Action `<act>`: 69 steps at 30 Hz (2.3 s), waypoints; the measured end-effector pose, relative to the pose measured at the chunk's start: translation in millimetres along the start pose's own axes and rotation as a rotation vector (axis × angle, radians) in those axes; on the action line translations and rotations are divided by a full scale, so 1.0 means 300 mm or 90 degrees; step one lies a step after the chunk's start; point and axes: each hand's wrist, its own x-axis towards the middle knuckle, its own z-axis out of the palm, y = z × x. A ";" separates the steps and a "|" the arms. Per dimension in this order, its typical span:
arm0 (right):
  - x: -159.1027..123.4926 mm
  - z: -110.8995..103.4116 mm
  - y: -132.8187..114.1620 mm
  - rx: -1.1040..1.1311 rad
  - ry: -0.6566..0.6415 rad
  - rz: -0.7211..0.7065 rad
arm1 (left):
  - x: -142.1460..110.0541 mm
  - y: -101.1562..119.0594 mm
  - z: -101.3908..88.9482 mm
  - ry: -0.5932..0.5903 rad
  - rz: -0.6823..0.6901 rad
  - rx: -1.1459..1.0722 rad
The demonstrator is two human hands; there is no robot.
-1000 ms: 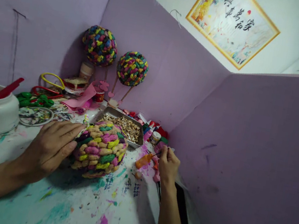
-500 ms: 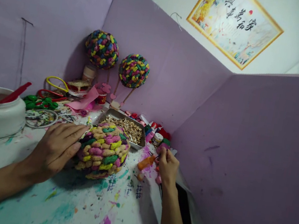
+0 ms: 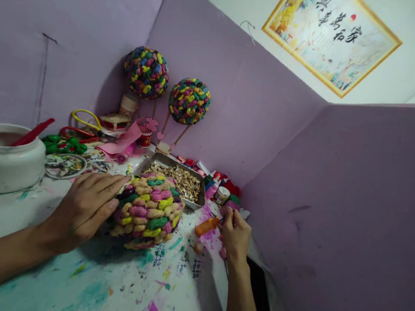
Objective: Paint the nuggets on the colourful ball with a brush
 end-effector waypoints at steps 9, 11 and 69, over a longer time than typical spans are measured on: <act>0.021 -0.182 -0.052 0.027 0.266 0.069 | 0.000 0.009 -0.003 -0.007 -0.006 -0.011; 0.008 -0.209 -0.089 0.150 0.343 0.076 | 0.002 0.011 -0.003 -0.007 -0.010 -0.017; -0.260 -0.030 -0.406 0.630 0.193 0.082 | -0.016 0.049 -0.005 0.069 0.060 0.008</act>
